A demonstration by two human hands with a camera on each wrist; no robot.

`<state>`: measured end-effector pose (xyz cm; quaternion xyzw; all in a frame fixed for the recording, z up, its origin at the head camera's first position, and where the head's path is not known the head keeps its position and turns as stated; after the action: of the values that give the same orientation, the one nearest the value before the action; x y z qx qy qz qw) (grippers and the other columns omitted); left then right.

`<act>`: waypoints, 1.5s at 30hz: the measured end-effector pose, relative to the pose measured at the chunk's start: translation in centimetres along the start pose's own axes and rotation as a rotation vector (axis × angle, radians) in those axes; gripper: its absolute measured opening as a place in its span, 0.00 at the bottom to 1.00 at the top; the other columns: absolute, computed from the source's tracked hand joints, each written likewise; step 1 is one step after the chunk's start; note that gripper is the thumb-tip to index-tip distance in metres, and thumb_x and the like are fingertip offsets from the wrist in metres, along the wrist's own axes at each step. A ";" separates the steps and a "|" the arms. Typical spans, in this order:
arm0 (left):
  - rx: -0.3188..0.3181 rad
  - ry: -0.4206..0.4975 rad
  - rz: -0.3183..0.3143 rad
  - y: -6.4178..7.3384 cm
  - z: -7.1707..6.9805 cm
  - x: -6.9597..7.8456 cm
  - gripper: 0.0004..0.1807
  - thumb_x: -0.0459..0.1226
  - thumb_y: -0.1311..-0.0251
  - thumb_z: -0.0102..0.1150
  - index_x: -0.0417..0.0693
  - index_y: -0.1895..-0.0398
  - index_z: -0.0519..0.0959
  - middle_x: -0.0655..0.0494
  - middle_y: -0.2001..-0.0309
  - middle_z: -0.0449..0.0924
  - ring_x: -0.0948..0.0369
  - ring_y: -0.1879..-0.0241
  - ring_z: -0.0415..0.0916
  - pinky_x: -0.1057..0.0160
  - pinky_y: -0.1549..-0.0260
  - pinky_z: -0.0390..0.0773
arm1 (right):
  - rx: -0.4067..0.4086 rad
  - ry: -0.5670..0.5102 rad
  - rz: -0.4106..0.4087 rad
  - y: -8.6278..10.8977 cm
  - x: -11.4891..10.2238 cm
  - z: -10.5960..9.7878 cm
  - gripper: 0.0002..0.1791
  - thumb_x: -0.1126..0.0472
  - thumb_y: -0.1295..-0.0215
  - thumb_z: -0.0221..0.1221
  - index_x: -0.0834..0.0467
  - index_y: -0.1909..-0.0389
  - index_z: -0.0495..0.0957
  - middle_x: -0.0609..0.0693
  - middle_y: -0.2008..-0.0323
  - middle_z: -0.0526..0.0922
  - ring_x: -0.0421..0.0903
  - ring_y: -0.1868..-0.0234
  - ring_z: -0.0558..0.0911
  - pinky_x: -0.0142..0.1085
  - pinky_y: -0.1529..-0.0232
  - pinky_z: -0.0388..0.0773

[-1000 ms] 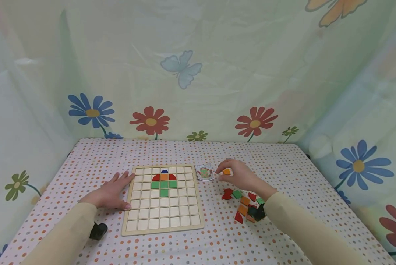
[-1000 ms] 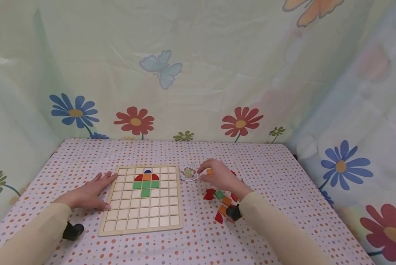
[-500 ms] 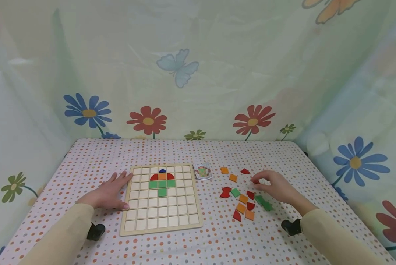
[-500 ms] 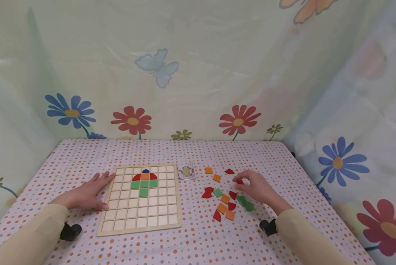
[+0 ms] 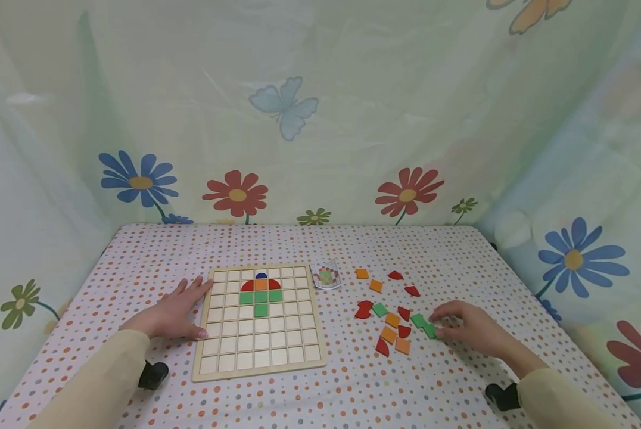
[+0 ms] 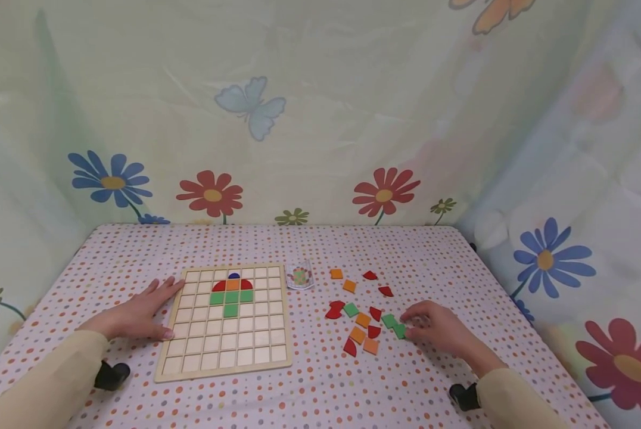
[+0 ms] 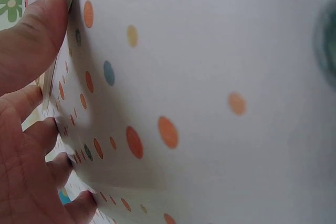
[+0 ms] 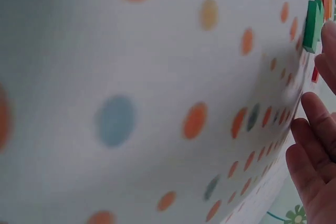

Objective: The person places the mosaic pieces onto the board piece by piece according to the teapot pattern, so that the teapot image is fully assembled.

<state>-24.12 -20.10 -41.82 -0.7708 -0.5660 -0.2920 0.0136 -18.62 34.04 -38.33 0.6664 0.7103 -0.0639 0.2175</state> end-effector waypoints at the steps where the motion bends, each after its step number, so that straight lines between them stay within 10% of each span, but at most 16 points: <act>1: 0.001 0.000 0.001 0.0 0.0 0.0 0.59 0.44 0.49 0.78 0.37 0.20 0.51 0.27 0.20 0.41 0.27 0.22 0.34 0.23 0.28 0.44 | -0.003 0.002 0.006 0.1 0.1 0.1 0.15 0.60 0.41 0.72 0.56 0.53 0.87 0.64 0.43 0.82 0.71 0.37 0.75 0.69 0.40 0.72; 45: 0.012 -0.005 -0.005 0.1 -0.3 0.3 0.59 0.43 0.49 0.78 0.37 0.20 0.52 0.27 0.20 0.42 0.27 0.22 0.35 0.23 0.28 0.45 | 0.017 -0.013 -0.058 -0.1 -1.2 0.4 0.11 0.60 0.42 0.73 0.53 0.58 0.86 0.62 0.43 0.81 0.69 0.38 0.76 0.66 0.41 0.75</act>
<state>-24.09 -20.03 -41.38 -0.7701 -0.5696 -0.2869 0.0160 -18.59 32.80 -38.26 0.6467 0.7275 -0.0806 0.2145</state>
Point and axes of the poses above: each hand's wrist, its own y-axis away from the middle knuckle, its own z-axis out of the palm, x = y × z, the point moved 6 cm from there along -y, towards the middle knuckle
